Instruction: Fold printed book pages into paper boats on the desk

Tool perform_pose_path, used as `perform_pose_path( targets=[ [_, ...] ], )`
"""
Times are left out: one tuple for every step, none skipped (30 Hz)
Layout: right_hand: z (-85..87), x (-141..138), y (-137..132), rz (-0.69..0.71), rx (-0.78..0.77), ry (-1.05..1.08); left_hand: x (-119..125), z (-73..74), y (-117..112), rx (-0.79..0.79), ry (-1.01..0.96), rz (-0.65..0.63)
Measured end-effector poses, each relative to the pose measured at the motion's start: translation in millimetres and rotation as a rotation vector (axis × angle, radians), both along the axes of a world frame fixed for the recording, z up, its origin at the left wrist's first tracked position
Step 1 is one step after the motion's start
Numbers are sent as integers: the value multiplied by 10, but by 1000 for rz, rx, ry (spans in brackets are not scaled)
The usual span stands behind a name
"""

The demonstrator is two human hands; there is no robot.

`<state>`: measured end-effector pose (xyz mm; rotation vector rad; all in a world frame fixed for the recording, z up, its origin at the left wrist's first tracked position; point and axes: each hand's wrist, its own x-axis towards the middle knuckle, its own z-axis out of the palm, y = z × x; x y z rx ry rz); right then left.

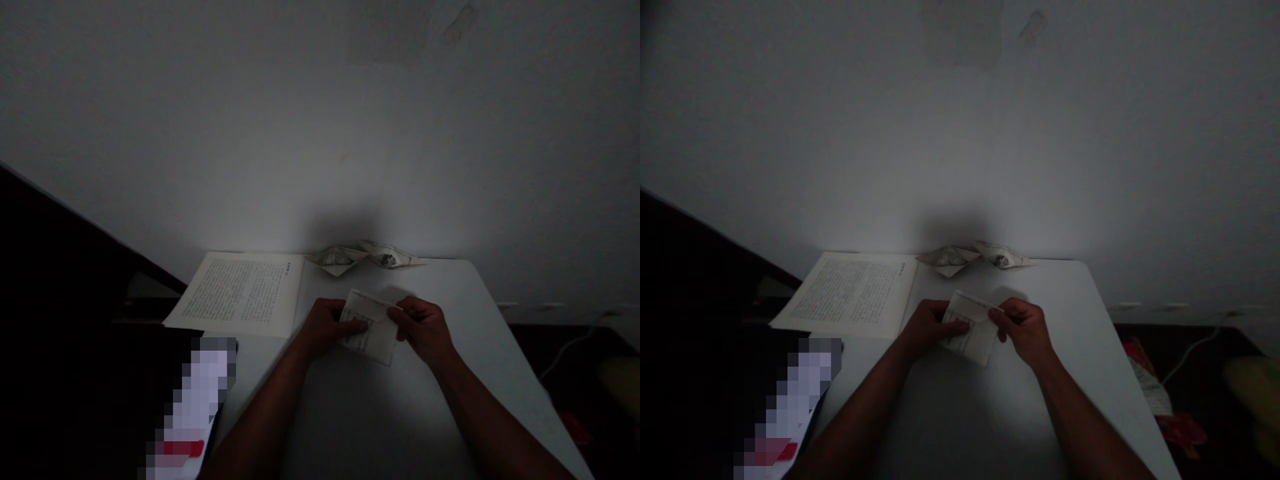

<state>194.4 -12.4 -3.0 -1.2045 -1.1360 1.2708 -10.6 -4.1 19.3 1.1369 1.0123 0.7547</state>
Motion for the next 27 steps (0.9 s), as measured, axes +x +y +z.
perform_pose_path(
  targets=[
    [-3,0,-1,1,-2,8,3,3,-1,11,3,19],
    [-2,1,-2,-1,-3,12,5,9,0,21,5,35],
    [2,1,-4,-3,-2,11,7,15,1,27,5,47],
    [9,2,-5,-7,-1,6,6,22,4,27,-1,59],
    [18,2,-7,-13,2,4,4,27,8,23,-10,73],
    [27,2,-7,-22,6,7,0,30,14,16,-23,88],
    [35,2,-7,-34,12,16,-5,31,21,6,-40,104],
    [41,1,-6,-49,20,31,-12,28,30,-5,-56,123],
    [43,0,-4,-64,29,49,-20,23,40,-14,-68,144],
    [42,-1,-2,-76,38,65,-28,15,50,-22,-80,162],
    [36,-1,1,-86,46,78,-37,5,61,-28,-91,177],
    [26,0,4,-94,53,85,-45,-4,71,-30,-105,191],
    [13,3,6,-102,58,90,-53,-11,80,-29,-120,205],
    [-2,7,9,-107,60,96,-60,-16,88,-22,-136,220],
    [-17,13,12,-112,61,104,-65,-19,94,-12,-149,234],
    [-29,19,15,-118,60,115,-70,-20,98,2,-158,248],
    [-38,24,19,-120,57,129,-74,-19,101,16,-164,258],
    [-40,28,22,-117,53,149,-77,-20,102,29,-172,262],
    [-36,31,26,-115,46,176,-80,-22,103,41,-188,262],
    [-25,32,29,-117,39,213,-84,-28,103,52,-213,262],
    [-7,32,32,-124,28,255,-88,-37,103,64,-247,262],
    [14,32,34,-134,12,300,-94,-49,103,79,-283,260],
    [37,32,34,-147,-9,340,-99,-62,104,104,-315,255],
    [59,31,32,-156,-32,373,-103,-74,104,143,-333,251],
    [77,30,29,-157,-57,396,-105,-84,103,201,-326,249],
    [90,28,24,-146,-84,411,-102,-91,98,284,-286,253],
    [96,23,17,-125,-110,421,-94,-94,90,389,-218,264]
  ],
)
